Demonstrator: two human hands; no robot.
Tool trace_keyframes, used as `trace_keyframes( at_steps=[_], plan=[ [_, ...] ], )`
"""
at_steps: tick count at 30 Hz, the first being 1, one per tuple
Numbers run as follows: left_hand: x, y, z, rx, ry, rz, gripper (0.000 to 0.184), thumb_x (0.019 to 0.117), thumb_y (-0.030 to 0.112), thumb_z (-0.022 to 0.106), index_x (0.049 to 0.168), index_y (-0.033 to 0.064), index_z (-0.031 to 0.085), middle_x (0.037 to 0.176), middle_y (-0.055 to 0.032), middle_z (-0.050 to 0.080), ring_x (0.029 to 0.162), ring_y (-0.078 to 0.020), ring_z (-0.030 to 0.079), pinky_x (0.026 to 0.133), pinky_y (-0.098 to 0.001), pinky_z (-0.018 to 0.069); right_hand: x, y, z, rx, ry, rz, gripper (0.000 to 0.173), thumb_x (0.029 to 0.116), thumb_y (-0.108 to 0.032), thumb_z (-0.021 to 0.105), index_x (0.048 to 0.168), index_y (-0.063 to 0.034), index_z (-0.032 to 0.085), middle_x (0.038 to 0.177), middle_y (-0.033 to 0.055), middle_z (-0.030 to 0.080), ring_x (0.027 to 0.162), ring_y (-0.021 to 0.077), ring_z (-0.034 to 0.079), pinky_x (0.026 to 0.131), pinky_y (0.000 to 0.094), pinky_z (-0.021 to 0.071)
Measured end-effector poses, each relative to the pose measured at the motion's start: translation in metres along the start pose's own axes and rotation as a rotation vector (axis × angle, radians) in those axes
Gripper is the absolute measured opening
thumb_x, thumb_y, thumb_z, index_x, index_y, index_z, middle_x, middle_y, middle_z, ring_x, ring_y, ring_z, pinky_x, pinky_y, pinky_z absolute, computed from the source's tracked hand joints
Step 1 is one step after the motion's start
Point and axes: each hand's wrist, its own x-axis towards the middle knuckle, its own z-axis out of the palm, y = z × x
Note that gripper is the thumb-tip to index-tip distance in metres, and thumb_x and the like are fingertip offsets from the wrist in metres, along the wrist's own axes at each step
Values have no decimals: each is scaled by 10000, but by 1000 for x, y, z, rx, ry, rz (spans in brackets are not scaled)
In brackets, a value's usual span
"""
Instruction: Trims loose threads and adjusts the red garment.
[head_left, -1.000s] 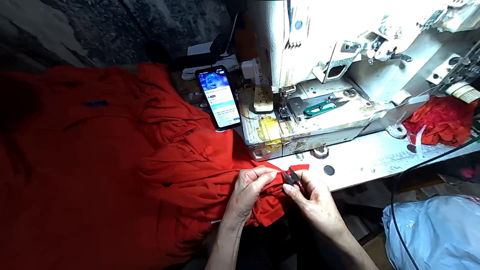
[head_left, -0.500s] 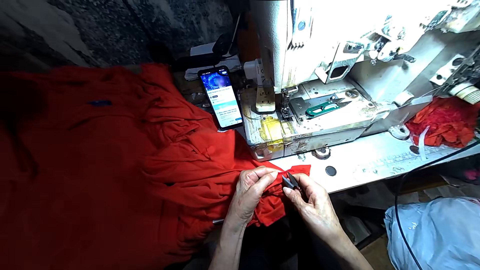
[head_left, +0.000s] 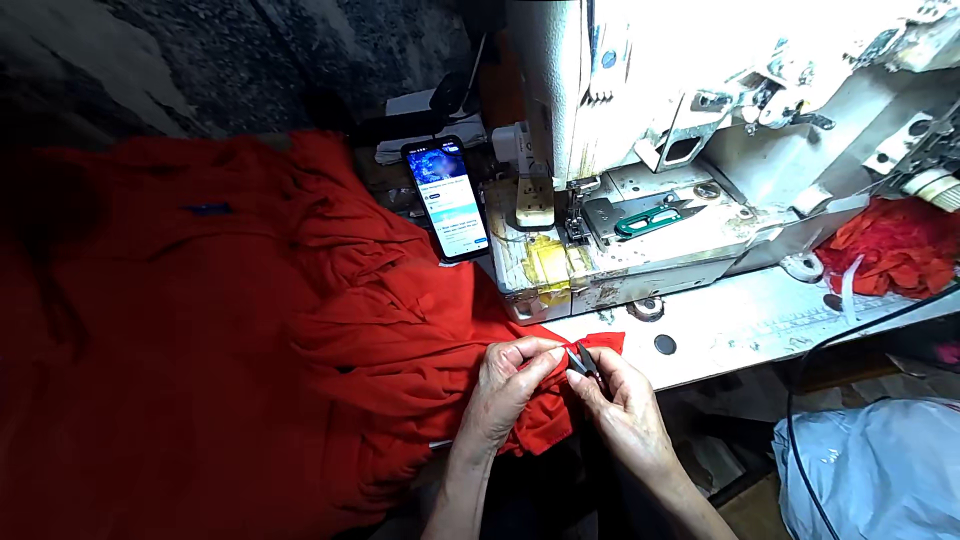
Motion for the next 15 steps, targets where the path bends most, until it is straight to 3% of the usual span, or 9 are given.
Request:
trace_keyframes(
  at_steps=[3,7,12,15],
  plan=[
    [0,0,0,-14,10,-15,191,954,61,619,900,79,801,782,-17,733,698,-55,655,634,-210,524,-1,2,4,3,29,-42,104,974,-159,637,1028,-85,688,692,-23,609,525,36,527,495,191,441],
    [0,-2,1,7,28,3,196,947,74,615,871,89,795,746,-9,714,674,-60,640,612,-217,511,-3,6,9,-153,96,-161,110,975,-187,621,1009,-99,677,695,-56,606,607,14,570,578,188,481],
    [1,-6,-1,62,12,82,182,947,74,631,879,89,799,807,3,735,736,-56,663,661,-213,532,2,3,4,-321,50,-195,172,995,-219,577,993,-104,704,736,-29,652,696,66,649,639,284,542],
    [1,-9,-4,99,-29,123,163,925,82,654,889,98,812,865,18,740,810,-56,675,723,-212,549,6,-1,-3,-34,-64,-4,203,1036,-169,541,920,-87,687,625,-40,549,526,31,498,516,216,425]
  ],
)
